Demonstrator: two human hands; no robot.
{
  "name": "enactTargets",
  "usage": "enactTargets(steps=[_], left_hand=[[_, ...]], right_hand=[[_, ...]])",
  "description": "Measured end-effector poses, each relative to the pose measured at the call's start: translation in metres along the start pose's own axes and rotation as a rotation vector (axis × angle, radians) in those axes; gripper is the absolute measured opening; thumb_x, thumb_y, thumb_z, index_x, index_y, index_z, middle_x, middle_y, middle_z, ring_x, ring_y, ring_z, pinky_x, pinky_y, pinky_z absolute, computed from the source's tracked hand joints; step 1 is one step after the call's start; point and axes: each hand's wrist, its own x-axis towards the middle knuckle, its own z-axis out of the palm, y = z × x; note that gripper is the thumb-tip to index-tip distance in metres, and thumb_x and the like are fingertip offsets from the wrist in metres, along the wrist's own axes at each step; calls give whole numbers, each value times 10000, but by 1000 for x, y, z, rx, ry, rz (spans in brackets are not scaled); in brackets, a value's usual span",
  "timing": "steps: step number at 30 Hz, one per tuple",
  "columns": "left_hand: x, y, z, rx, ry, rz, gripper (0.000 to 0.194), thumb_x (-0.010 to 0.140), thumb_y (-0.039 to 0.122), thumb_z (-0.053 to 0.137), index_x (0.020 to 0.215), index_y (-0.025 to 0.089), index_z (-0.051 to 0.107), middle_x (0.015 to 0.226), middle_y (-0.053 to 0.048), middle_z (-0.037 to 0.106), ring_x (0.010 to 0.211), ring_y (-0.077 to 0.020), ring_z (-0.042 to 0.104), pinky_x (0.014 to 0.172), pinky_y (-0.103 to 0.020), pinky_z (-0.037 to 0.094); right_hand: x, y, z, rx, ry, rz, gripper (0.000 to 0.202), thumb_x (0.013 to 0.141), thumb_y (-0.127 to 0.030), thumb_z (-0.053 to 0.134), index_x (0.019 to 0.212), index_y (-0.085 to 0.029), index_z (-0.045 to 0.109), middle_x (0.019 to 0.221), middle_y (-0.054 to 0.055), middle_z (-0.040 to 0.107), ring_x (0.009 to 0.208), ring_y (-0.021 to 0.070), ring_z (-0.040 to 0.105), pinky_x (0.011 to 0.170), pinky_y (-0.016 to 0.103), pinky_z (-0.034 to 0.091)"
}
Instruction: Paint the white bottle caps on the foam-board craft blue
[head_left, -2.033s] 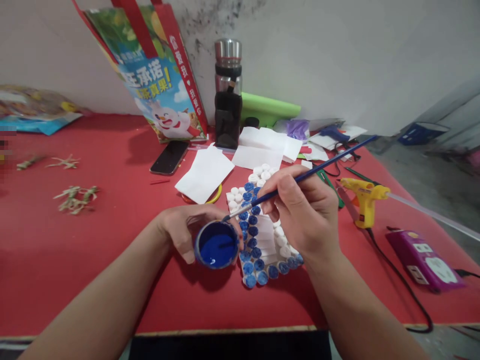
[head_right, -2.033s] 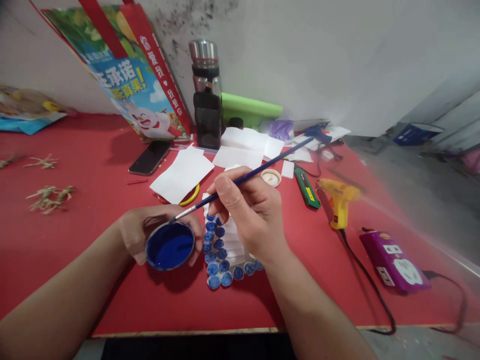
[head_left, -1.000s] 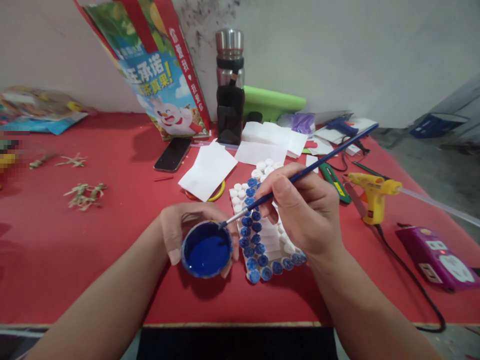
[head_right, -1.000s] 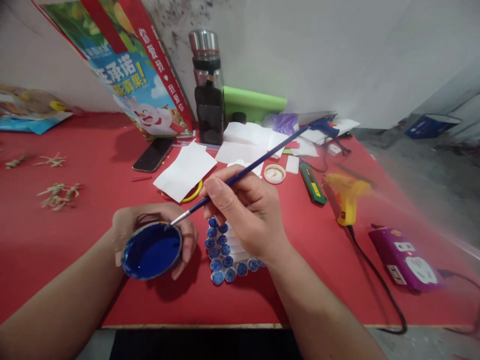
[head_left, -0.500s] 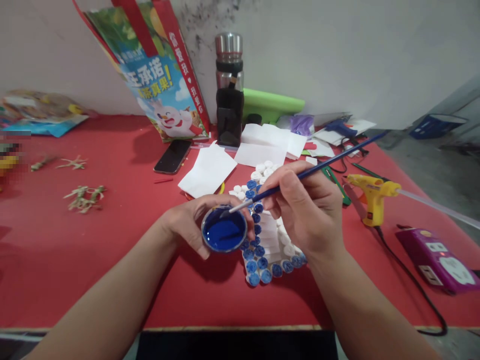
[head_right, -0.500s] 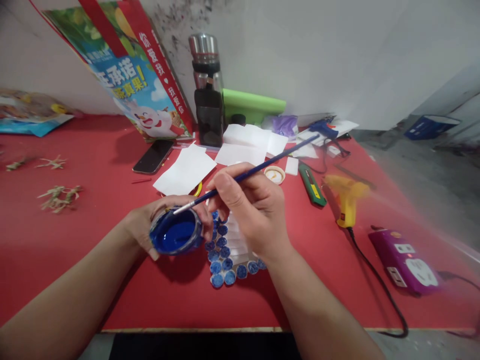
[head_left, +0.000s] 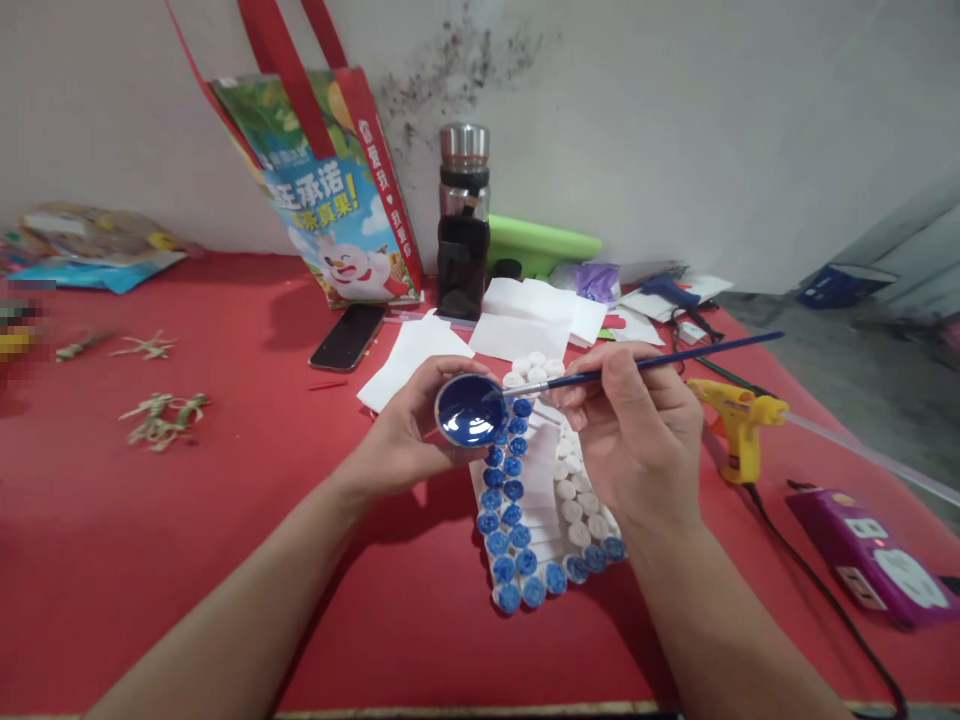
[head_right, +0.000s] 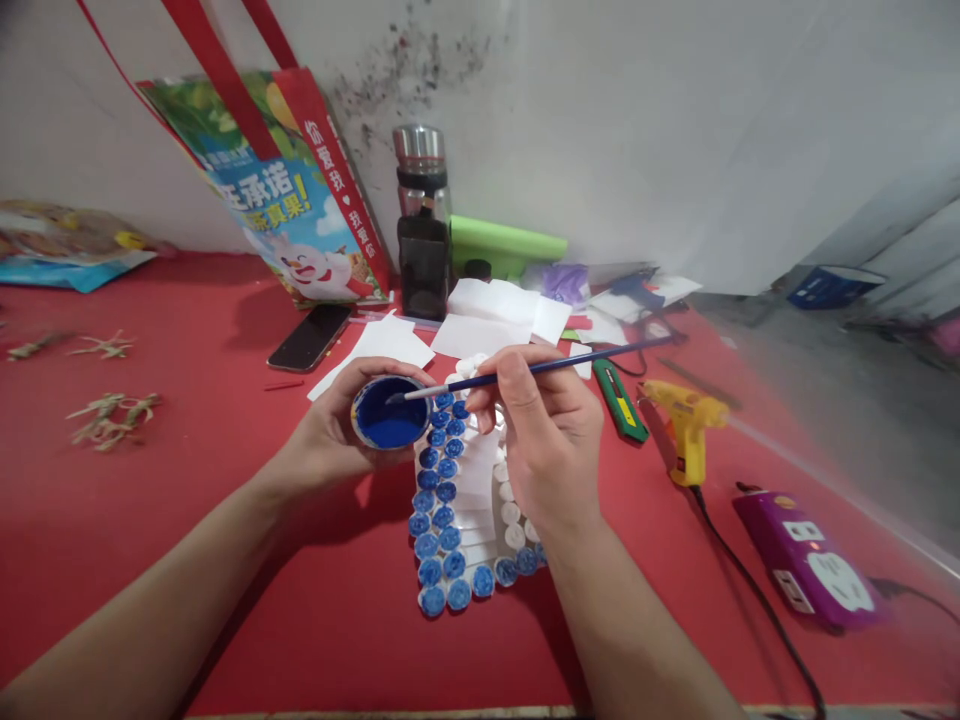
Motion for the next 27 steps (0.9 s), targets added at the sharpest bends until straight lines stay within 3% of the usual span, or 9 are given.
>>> enactTargets(steps=[9,14,18,23,27], left_hand=[[6,-7,0,153,128,39,657,785,298,998,1292,273,581,1303,-63,679,1160,-247,725,976,-358,640],[5,-12,0,169,127,34,665,786,264,987,1303,266,569,1253,-51,677,1116,-221,726,959,-340,642],[5,-15,1,210,145,120,618,803,195,963,1300,264,603,1293,-55,677,1158,-224,732,1008,-352,645],[6,-14,2,248,124,220,572,856,133,907,1335,270,626,1343,-64,705,1209,-236,740,1074,-384,641],[5,-13,4,223,128,182,584,836,137,915,1325,271,626,1326,-58,718,1177,-231,752,1030,-372,654]], right_hand=[[-1,1,-4,-42,32,-19,192,1047,-416,783,945,-253,797,773,-9,732,663,124,689,594,280,558],[-6,0,0,-185,13,-125,196,1082,-385,735,957,-245,793,845,1,779,653,114,703,591,278,581],[-8,0,2,-305,-1,-216,171,1098,-329,701,980,-232,777,884,3,794,639,105,704,589,273,596],[-7,0,1,-329,-25,-274,131,1107,-293,676,1026,-230,759,840,-13,760,630,106,706,586,275,596],[-9,1,2,-311,-51,-274,113,1101,-273,676,1032,-233,756,817,-23,750,627,104,707,587,277,593]])
